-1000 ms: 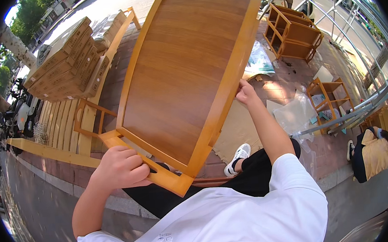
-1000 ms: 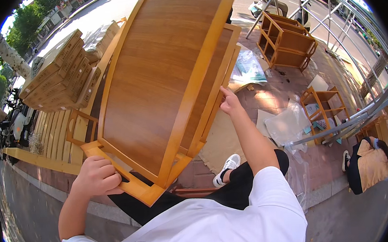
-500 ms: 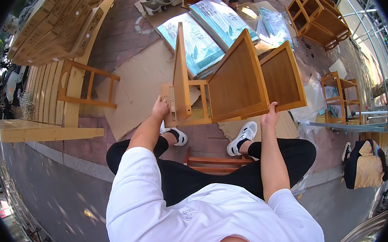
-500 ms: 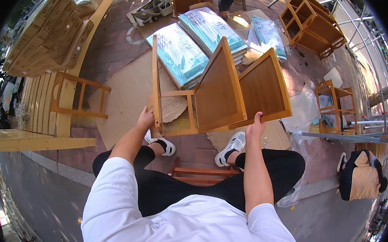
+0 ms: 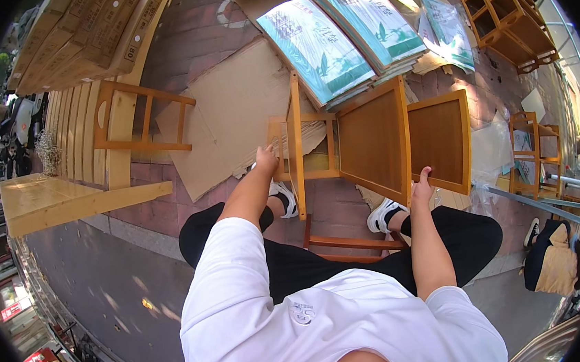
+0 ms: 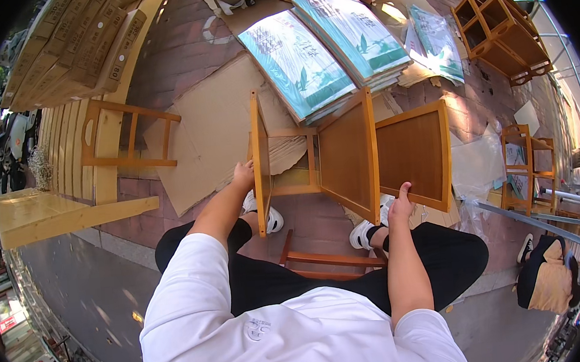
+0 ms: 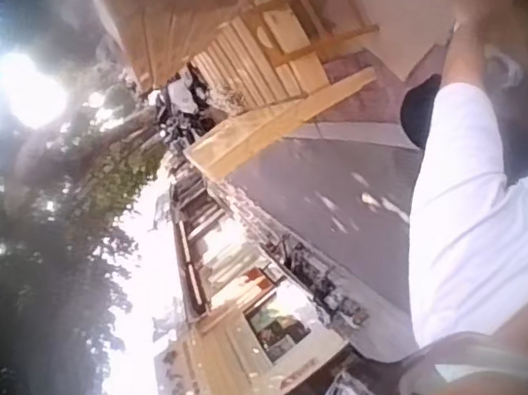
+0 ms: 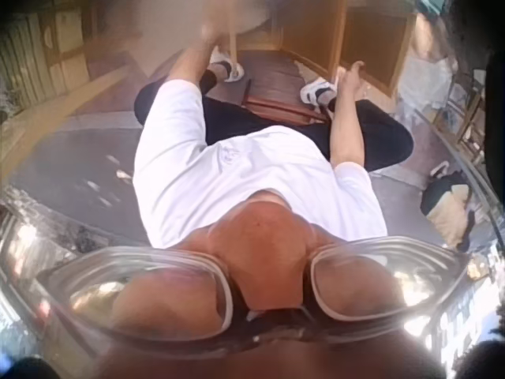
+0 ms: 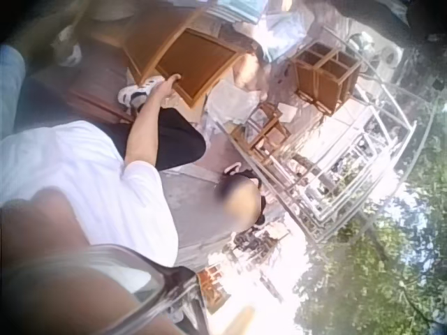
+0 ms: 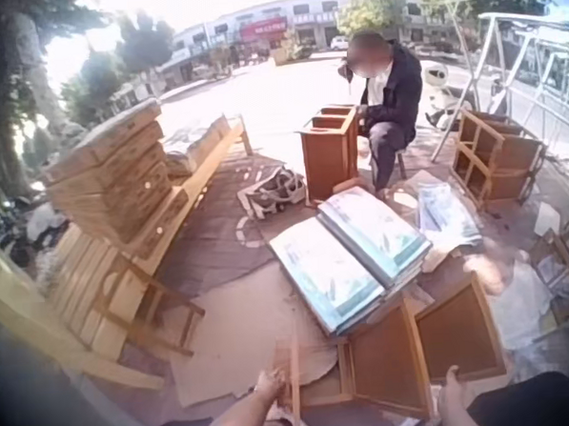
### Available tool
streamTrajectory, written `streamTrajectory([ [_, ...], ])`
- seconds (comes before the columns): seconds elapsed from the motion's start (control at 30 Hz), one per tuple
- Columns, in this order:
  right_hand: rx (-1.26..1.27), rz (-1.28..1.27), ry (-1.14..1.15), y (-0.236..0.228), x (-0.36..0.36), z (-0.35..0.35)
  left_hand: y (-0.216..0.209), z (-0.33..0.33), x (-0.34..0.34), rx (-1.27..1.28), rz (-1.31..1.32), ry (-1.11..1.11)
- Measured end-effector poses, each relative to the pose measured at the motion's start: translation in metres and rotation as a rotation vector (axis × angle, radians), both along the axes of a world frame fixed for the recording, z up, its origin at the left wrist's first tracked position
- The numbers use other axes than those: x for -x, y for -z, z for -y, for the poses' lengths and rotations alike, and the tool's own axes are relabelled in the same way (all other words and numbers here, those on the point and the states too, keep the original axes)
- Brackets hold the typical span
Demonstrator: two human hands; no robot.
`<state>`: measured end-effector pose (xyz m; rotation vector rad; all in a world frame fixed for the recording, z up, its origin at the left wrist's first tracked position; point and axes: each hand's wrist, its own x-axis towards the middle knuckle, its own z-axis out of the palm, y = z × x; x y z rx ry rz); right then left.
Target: The person assembles a wooden chair outdoors. They align the frame and seat, insert screws, and use a cordless drill to fasten the parts together. The chair is then placed upright on the ground.
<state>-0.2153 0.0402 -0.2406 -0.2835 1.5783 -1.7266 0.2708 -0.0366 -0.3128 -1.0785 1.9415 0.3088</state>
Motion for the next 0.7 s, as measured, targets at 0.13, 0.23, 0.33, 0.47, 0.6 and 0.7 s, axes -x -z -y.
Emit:
streamTrajectory([
  [0.13,-0.083,-0.100,-0.002,0.008,0.003,-0.021,-0.034,0.006,-0.067,-0.007,-0.192,-0.217],
  [0.23,-0.122,-0.088,-0.090,-0.018,-0.004,-0.024,-0.079,0.026,-0.128,0.090,-0.123,-0.383],
  [0.33,-0.188,-0.245,-0.087,-0.020,-0.008,-0.024,-0.144,0.059,-0.186,0.582,-0.163,-0.632],
  [0.47,-0.260,-0.348,-0.110,-0.022,-0.027,-0.032,-0.233,0.065,-0.308,1.307,0.066,-0.911],
  [0.6,-0.290,-0.440,-0.044,-0.020,-0.025,-0.048,-0.290,0.066,-0.418,1.219,0.100,-1.335],
  [0.7,-0.360,-0.362,-0.154,-0.046,-0.027,-0.050,-0.295,0.065,-0.484,1.170,0.030,-1.390],
])
